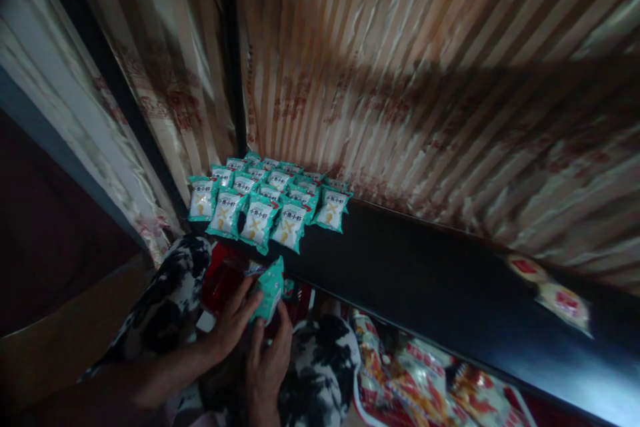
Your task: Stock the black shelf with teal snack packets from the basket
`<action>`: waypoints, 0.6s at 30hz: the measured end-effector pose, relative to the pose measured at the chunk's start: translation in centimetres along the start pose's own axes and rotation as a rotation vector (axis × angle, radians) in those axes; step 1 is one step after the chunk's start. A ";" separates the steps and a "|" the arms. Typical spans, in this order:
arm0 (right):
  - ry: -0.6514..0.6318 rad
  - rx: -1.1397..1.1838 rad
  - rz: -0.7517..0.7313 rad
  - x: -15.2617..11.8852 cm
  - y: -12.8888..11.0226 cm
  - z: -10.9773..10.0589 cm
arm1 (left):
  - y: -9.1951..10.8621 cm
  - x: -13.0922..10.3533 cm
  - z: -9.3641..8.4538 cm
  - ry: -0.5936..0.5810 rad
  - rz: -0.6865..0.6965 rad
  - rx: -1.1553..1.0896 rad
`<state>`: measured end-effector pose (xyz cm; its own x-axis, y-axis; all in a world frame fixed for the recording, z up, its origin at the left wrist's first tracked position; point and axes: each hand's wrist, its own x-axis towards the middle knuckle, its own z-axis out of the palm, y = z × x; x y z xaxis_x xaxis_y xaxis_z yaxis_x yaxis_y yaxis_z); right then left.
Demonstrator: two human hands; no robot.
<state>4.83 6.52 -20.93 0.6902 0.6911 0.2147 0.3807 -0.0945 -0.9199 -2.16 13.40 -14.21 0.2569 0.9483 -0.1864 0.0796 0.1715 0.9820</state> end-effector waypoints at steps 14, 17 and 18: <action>0.067 0.079 0.293 0.6 0.0 -0.8 | 0.4 -1.3 0.6 -0.136 0.134 0.118; 0.105 0.053 0.252 0.8 0.3 -1.0 | -0.5 -0.7 0.6 -0.118 0.198 0.161; 0.127 0.042 0.243 0.8 0.5 -1.0 | -0.8 -0.5 0.6 -0.107 0.211 0.172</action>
<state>6.20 6.27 -20.93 0.8309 0.5559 0.0235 0.1710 -0.2149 -0.9615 -1.79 12.61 -14.93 0.3847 0.9230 0.0104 0.1733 -0.0833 0.9813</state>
